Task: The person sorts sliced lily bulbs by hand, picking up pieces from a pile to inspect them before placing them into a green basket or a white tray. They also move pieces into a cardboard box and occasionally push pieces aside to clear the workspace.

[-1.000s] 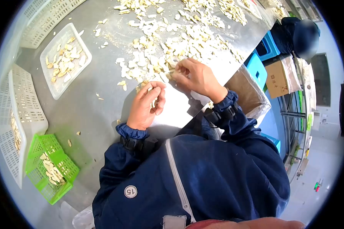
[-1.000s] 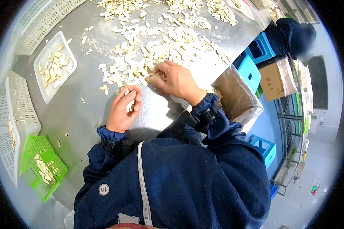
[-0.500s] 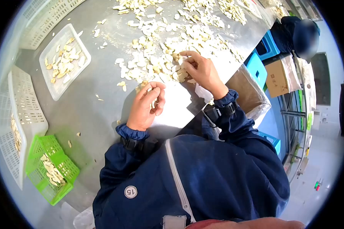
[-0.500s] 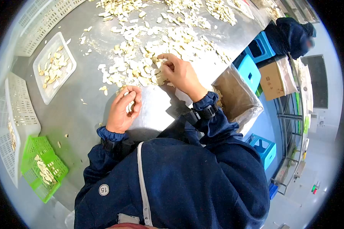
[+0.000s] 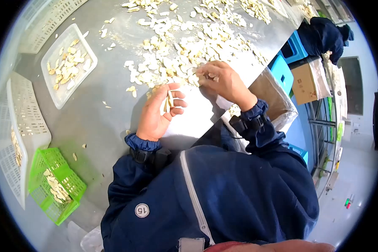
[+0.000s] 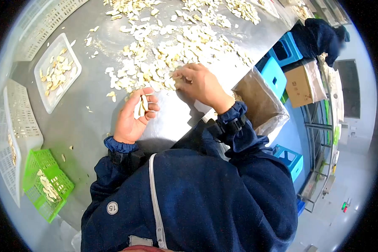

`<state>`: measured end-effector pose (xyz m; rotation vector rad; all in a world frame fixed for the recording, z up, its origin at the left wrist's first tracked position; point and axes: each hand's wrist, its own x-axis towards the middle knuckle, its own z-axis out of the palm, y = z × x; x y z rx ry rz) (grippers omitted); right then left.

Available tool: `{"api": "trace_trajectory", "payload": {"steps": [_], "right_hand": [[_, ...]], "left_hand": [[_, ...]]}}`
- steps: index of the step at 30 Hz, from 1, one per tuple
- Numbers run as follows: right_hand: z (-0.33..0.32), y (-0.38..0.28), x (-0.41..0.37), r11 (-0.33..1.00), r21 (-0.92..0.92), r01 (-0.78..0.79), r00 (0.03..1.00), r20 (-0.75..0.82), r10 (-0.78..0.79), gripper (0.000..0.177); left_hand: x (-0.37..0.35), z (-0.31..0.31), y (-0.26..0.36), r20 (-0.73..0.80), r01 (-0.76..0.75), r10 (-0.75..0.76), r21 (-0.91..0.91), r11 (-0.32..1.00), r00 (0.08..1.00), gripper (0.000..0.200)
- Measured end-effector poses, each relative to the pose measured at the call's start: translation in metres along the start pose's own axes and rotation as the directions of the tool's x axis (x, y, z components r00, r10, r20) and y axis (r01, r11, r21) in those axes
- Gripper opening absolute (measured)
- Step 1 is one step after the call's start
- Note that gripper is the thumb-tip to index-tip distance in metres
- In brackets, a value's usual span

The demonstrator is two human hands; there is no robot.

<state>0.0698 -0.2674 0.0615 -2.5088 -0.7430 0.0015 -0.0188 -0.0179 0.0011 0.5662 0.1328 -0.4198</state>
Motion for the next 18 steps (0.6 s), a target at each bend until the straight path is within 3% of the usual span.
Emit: {"api": "trace_trajectory", "payload": {"steps": [5,13,16,18], "right_hand": [[0.009,-0.009,-0.007,1.0,-0.012,0.001,0.999,-0.039,-0.002,0.021],[0.007,0.002,-0.021,0.996,-0.043,0.077,0.993,-0.086,-0.08,0.019],[0.002,-0.001,-0.025,0.998,-0.005,-0.068,0.994,-0.084,0.067,0.019],[0.004,-0.005,-0.024,0.999,-0.053,0.013,0.995,-0.097,-0.018,0.018]], "left_hand": [[-0.005,0.016,0.005,-0.09,0.019,-0.01,0.098,0.995,0.996,0.04],[-0.008,0.017,0.007,-0.081,0.011,0.001,0.15,0.989,0.997,0.039],[-0.008,0.019,0.008,-0.08,0.016,-0.004,0.148,0.989,0.997,0.038],[-0.007,0.019,0.009,-0.077,0.018,-0.006,0.147,0.989,0.997,0.038]]}}
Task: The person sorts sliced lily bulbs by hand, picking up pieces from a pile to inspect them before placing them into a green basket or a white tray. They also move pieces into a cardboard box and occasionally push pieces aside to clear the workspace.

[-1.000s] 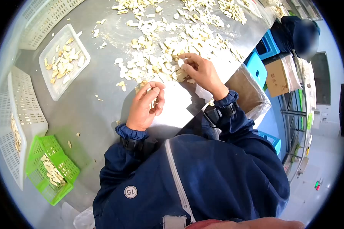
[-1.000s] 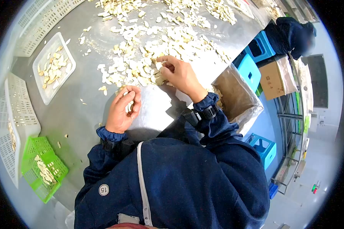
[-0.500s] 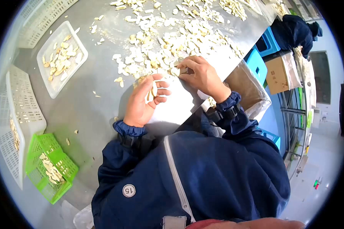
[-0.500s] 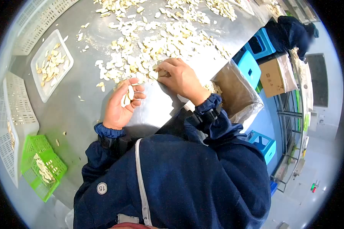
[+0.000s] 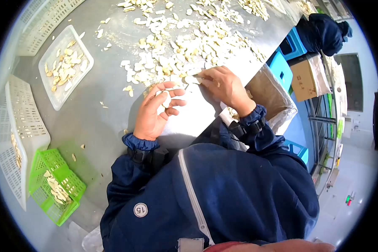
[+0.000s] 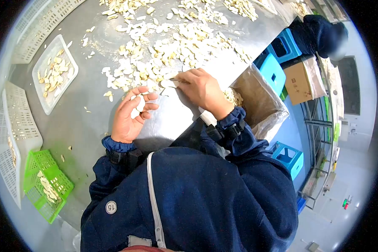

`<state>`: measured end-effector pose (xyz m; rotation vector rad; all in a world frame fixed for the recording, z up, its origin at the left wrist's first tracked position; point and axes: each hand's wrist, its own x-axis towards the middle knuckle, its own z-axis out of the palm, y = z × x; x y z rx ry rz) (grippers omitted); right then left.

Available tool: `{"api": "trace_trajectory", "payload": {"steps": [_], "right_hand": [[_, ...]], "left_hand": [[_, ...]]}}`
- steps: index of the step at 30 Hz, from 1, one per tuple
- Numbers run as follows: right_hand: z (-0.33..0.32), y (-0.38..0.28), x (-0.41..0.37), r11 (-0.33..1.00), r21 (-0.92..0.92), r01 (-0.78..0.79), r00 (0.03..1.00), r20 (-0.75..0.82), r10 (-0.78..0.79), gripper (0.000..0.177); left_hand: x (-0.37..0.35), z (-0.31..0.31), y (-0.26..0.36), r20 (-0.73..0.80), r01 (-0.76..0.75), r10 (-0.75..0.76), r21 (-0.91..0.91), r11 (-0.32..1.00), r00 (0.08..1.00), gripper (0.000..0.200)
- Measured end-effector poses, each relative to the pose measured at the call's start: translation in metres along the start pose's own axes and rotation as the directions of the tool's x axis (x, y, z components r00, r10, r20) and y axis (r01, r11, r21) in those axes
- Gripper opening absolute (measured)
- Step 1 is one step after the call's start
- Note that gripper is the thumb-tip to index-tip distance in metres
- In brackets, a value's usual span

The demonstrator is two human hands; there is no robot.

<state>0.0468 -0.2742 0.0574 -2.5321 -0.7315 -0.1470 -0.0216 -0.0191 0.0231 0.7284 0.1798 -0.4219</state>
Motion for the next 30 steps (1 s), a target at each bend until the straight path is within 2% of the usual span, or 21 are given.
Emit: {"api": "trace_trajectory", "payload": {"steps": [4,5,8,11,12,14,17,19,21,22,25,26,28,29,30], "right_hand": [[0.008,-0.004,0.003,0.996,-0.044,0.079,0.997,0.027,-0.078,0.017],[0.012,-0.001,0.003,0.999,-0.018,0.044,0.999,-0.002,-0.044,0.02],[0.006,-0.009,0.006,0.967,0.103,-0.232,0.97,0.093,0.223,0.024],[-0.005,-0.019,0.006,0.844,0.325,-0.427,0.9,0.239,0.364,0.028],[-0.004,-0.018,0.006,0.821,0.364,-0.439,0.895,0.254,0.366,0.029],[0.003,-0.013,0.005,0.77,0.445,-0.458,0.887,0.288,0.362,0.031],[0.009,-0.009,0.006,0.767,0.512,-0.388,0.921,0.233,0.311,0.031],[0.008,-0.011,0.012,0.761,0.526,-0.38,0.924,0.249,0.29,0.027],[0.002,-0.023,0.022,0.796,0.522,-0.308,0.947,0.248,0.204,0.024],[0.003,-0.025,0.026,0.773,0.539,-0.335,0.935,0.291,0.202,0.021],[0.008,-0.044,0.044,0.718,0.61,-0.335,0.93,0.335,0.15,0.018],[0.01,-0.05,0.051,0.704,0.633,-0.322,0.935,0.33,0.13,0.018],[0.011,-0.079,0.07,0.746,0.616,-0.255,0.946,0.32,0.059,0.018],[0.011,-0.098,0.077,0.804,0.549,-0.226,0.948,0.316,0.051,0.018],[0.009,-0.117,0.088,0.858,0.445,-0.256,0.9,0.434,0.043,0.02]], "left_hand": [[0.002,-0.003,-0.002,0.012,0.005,-0.004,-0.008,1.0,1.0,0.037],[0.002,-0.004,-0.002,0.012,0.005,-0.005,-0.012,1.0,1.0,0.037],[0.003,-0.007,-0.003,0.019,0.0,0.0,-0.019,1.0,1.0,0.038],[0.004,-0.002,-0.004,0.0,-0.009,0.009,-0.085,0.996,1.0,0.042],[0.004,0.0,-0.003,0.004,-0.006,0.007,-0.105,0.994,1.0,0.043],[0.004,0.001,-0.002,0.006,-0.006,0.007,-0.143,0.99,1.0,0.046],[0.009,-0.01,-0.013,0.072,-0.009,0.02,-0.148,0.989,0.997,0.047],[0.007,-0.006,-0.015,0.098,-0.081,0.088,-0.076,0.994,0.991,0.044],[0.004,0.0,-0.014,0.043,-0.076,0.077,-0.01,0.997,0.996,0.04],[0.002,0.0,-0.012,0.076,-0.089,0.087,0.021,0.996,0.993,0.037],[0.01,-0.006,-0.022,0.121,-0.126,0.134,-0.071,0.99,0.984,0.026],[0.009,-0.002,-0.021,0.08,-0.103,0.114,-0.123,0.987,0.99,0.026],[0.016,-0.003,-0.027,0.071,-0.114,0.131,-0.208,0.971,0.989,0.023],[0.021,-0.007,-0.031,0.098,-0.108,0.132,-0.226,0.968,0.986,0.018],[0.022,-0.007,-0.034,0.107,-0.126,0.159,-0.264,0.956,0.982,0.016]]}}
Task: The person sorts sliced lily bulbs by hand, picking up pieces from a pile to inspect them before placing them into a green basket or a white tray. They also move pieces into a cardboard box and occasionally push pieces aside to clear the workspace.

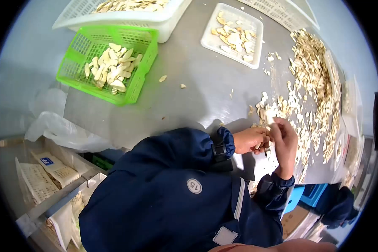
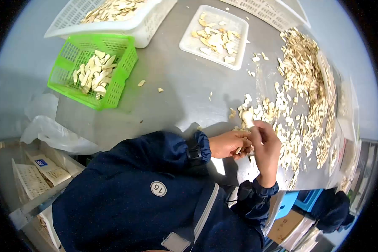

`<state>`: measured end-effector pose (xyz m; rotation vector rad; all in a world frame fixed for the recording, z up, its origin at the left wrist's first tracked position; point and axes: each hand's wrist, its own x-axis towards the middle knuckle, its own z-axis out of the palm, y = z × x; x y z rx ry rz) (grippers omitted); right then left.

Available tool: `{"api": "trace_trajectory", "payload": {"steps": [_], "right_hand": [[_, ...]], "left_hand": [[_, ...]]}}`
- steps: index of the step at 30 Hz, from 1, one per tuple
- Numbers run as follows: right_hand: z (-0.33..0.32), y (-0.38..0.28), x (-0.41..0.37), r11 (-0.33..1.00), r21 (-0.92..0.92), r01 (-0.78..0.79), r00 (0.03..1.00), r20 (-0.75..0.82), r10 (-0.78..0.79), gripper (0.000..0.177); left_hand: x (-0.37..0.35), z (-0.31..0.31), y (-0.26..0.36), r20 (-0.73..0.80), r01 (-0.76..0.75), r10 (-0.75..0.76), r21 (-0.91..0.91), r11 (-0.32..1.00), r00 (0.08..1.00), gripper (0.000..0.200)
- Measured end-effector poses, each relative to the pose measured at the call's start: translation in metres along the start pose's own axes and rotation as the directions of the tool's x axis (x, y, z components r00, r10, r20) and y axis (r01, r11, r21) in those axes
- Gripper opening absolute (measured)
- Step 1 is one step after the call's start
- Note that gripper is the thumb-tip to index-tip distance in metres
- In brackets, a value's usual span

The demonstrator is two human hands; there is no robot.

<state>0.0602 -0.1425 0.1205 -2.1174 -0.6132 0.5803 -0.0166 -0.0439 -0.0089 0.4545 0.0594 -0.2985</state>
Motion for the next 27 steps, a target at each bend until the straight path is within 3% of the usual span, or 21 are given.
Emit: {"api": "trace_trajectory", "payload": {"steps": [2,3,4,6,8,10,12,14,15,16,17,19,20,21,23,26,27], "right_hand": [[0.026,-0.05,0.014,0.981,-0.185,0.055,0.957,0.289,0.001,0.023],[0.044,-0.07,0.019,0.966,-0.14,0.215,0.912,0.382,-0.148,0.024],[0.062,-0.088,0.02,0.929,-0.08,0.362,0.839,0.461,-0.287,0.024],[0.099,-0.13,0.01,0.898,0.367,0.243,0.835,0.393,-0.386,0.026],[0.107,-0.139,0.009,0.784,0.348,0.514,0.734,0.296,-0.612,0.03],[0.103,-0.133,0.012,0.737,0.293,0.609,0.691,0.261,-0.674,0.032],[0.078,-0.092,0.012,0.822,0.189,0.537,0.781,0.257,-0.57,0.032],[0.055,-0.046,0.004,0.88,-0.014,0.475,0.88,0.027,-0.475,0.024],[0.041,-0.024,-0.006,0.903,-0.118,0.413,0.903,-0.073,-0.423,0.023],[0.029,0.0,-0.016,0.915,-0.218,0.339,0.91,-0.172,-0.378,0.021],[0.021,0.023,-0.028,0.92,-0.264,0.289,0.91,-0.222,-0.35,0.021],[0.005,0.076,-0.065,0.886,-0.41,0.217,0.904,-0.257,-0.341,0.022],[0.006,0.086,-0.084,0.864,-0.473,0.174,0.899,-0.283,-0.335,0.023],[0.003,0.092,-0.098,0.845,-0.506,0.173,0.901,-0.265,-0.343,0.022],[-0.001,0.11,-0.115,0.831,-0.525,0.182,0.882,-0.287,-0.375,0.021],[-0.022,0.145,-0.117,0.832,-0.543,-0.112,0.808,-0.537,-0.242,0.02],[-0.031,0.14,-0.112,0.827,-0.545,-0.139,0.804,-0.55,-0.227,0.019]], "left_hand": [[0.007,-0.01,-0.008,-0.049,-0.027,0.03,0.07,0.997,0.998,0.011],[0.006,-0.023,-0.018,0.069,-0.129,0.125,0.056,0.99,0.99,0.013],[0.004,-0.023,-0.017,0.069,-0.124,0.121,0.045,0.991,0.99,0.013],[0.0,-0.02,-0.012,0.025,-0.095,0.094,0.047,0.994,0.995,0.014],[-0.005,-0.014,-0.007,-0.005,-0.085,0.085,0.055,0.995,0.996,0.015],[-0.008,-0.011,-0.004,-0.035,-0.087,0.089,0.071,0.994,0.995,0.017],[-0.01,-0.011,-0.001,-0.011,-0.105,0.108,0.158,0.982,0.994,0.018],[-0.017,-0.012,0.006,0.194,-0.299,0.23,0.529,0.794,0.954,0.019],[-0.021,-0.011,0.011,0.262,-0.359,0.248,0.622,0.696,0.933,0.02],[-0.021,-0.01,0.018,0.255,-0.347,0.237,0.638,0.687,0.938,0.021],[-0.023,-0.009,0.023,0.18,-0.267,0.198,0.585,0.766,0.964,0.022],[-0.018,0.004,0.025,-0.076,-0.001,0.016,0.2,0.98,0.997,0.017],[-0.016,0.011,0.028,-0.162,0.065,-0.04,0.157,0.985,0.986,0.019],[-0.013,0.008,0.028,-0.156,0.083,-0.072,0.066,0.994,0.985,0.021],[-0.013,0.007,0.028,-0.158,0.095,-0.083,0.071,0.993,0.984,0.02],[-0.014,0.011,0.028,-0.189,0.116,-0.1,0.076,0.99,0.977,0.019],[-0.014,0.011,0.028,-0.198,0.116,-0.096,0.09,0.989,0.975,0.019]]}}
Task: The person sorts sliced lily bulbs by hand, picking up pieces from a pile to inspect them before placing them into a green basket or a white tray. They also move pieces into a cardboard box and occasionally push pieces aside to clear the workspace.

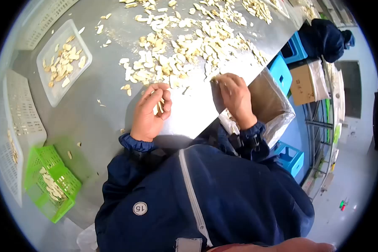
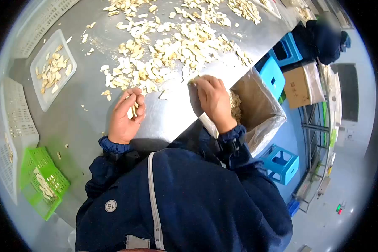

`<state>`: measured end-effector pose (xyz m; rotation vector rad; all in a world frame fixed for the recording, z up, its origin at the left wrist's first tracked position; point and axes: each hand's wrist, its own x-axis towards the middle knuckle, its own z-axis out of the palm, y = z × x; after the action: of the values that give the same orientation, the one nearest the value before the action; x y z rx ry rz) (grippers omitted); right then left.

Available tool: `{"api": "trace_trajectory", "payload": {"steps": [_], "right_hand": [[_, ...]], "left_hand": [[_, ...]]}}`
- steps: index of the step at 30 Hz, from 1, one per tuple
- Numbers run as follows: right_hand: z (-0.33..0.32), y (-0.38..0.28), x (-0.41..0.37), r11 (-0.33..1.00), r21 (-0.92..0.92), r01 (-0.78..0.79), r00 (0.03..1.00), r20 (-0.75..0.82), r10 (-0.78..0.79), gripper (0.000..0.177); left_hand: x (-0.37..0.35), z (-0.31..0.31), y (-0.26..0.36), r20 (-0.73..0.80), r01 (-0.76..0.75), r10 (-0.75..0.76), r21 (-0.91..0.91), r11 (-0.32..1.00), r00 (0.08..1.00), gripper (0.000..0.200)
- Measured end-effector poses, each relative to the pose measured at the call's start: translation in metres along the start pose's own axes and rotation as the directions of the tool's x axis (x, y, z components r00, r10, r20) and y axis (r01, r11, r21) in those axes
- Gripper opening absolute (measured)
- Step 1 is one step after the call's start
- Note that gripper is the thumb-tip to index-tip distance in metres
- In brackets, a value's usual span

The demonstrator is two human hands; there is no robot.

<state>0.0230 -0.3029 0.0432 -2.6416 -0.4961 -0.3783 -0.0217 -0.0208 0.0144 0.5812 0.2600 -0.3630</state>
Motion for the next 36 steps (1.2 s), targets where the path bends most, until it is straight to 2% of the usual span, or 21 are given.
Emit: {"api": "trace_trajectory", "payload": {"steps": [4,5,10,11,13,14,15,17,18,20,21,22,25,26,28,29,31,34,35,36], "right_hand": [[0.013,-0.018,0.036,0.985,0.109,0.131,0.991,0.005,-0.132,0.021],[0.016,-0.024,0.042,0.979,0.077,0.186,0.981,0.034,-0.189,0.021],[0.031,-0.019,0.051,0.98,-0.06,0.19,0.981,0.055,-0.187,0.021],[0.029,-0.021,0.051,0.998,0.063,0.03,0.994,0.101,-0.036,0.023],[0.015,-0.04,0.05,0.914,0.266,-0.306,0.939,0.241,0.245,0.025],[0.011,-0.049,0.048,0.86,0.396,-0.322,0.929,0.307,0.206,0.029],[0.01,-0.058,0.045,0.741,0.56,-0.371,0.907,0.392,0.158,0.03],[0.008,-0.073,0.05,0.782,0.587,-0.21,0.949,0.316,0.017,0.03],[0.025,-0.071,0.051,0.852,0.522,-0.037,0.987,0.151,-0.05,0.033],[0.043,-0.07,0.057,0.946,0.27,0.179,0.978,0.053,-0.2,0.038],[0.047,-0.072,0.06,0.948,0.13,0.29,0.954,0.037,-0.297,0.039],[0.056,-0.07,0.056,0.935,0.152,0.32,0.937,0.094,-0.336,0.04],[0.053,-0.063,0.052,0.9,0.202,0.386,0.904,0.115,-0.413,0.033],[0.052,-0.053,0.051,0.92,0.185,0.347,0.93,0.058,-0.363,0.032],[0.044,-0.023,0.05,0.94,0.183,0.288,0.958,-0.044,-0.284,0.029],[0.03,-0.016,0.041,0.977,0.009,0.215,0.976,-0.046,-0.214,0.025],[0.016,-0.005,0.03,0.984,-0.052,0.173,0.982,-0.063,-0.176,0.023],[-0.001,0.01,0.021,0.986,0.038,0.165,0.986,0.008,-0.165,0.022],[-0.001,0.027,0.021,0.998,-0.058,0.031,0.998,-0.05,-0.034,0.019],[-0.002,0.033,0.028,0.999,-0.035,-0.033,0.997,-0.064,0.031,0.018]], "left_hand": [[-0.002,0.001,0.0,-0.007,-0.026,0.026,0.089,0.996,1.0,0.021],[-0.003,0.002,0.001,-0.011,-0.036,0.038,0.121,0.992,0.999,0.022],[-0.002,-0.005,-0.001,0.049,-0.044,0.038,0.129,0.991,0.998,0.026],[-0.001,-0.008,-0.002,0.074,-0.045,0.036,0.121,0.992,0.997,0.028],[0.0,-0.001,0.001,0.065,-0.034,0.029,0.066,0.997,0.997,0.032],[0.0,0.001,0.001,0.061,-0.027,0.024,0.04,0.999,0.998,0.034],[0.002,0.001,0.0,0.072,-0.032,0.033,-0.014,0.999,0.997,0.037],[0.004,-0.001,-0.005,0.093,-0.041,0.052,-0.118,0.992,0.994,0.043],[0.003,0.004,-0.004,0.041,-0.048,0.052,-0.094,0.994,0.998,0.042],[0.006,-0.016,-0.008,0.101,-0.061,0.072,-0.109,0.992,0.992,0.039],[0.007,-0.016,-0.006,0.132,-0.07,0.086,-0.116,0.991,0.988,0.038],[0.003,-0.009,-0.004,0.044,-0.052,0.058,-0.135,0.99,0.997,0.032],[0.002,-0.008,0.002,0.063,-0.066,0.073,-0.12,0.991,0.995,0.026],[-0.002,-0.003,0.004,0.008,-0.07,0.07,-0.069,0.995,0.997,0.023],[-0.001,-0.003,0.004,-0.007,-0.054,0.053,-0.065,0.996,0.999,0.022],[-0.001,-0.003,0.004,-0.014,-0.044,0.044,-0.061,0.997,0.999,0.022],[-0.002,0.001,0.005,-0.033,-0.047,0.045,-0.046,0.998,0.998,0.021],[0.0,-0.003,0.004,-0.007,-0.044,0.043,-0.051,0.998,0.999,0.021],[0.001,-0.005,0.003,0.009,-0.043,0.043,-0.053,0.998,0.999,0.021],[0.001,-0.004,0.003,0.007,-0.048,0.048,-0.045,0.998,0.999,0.02]]}}
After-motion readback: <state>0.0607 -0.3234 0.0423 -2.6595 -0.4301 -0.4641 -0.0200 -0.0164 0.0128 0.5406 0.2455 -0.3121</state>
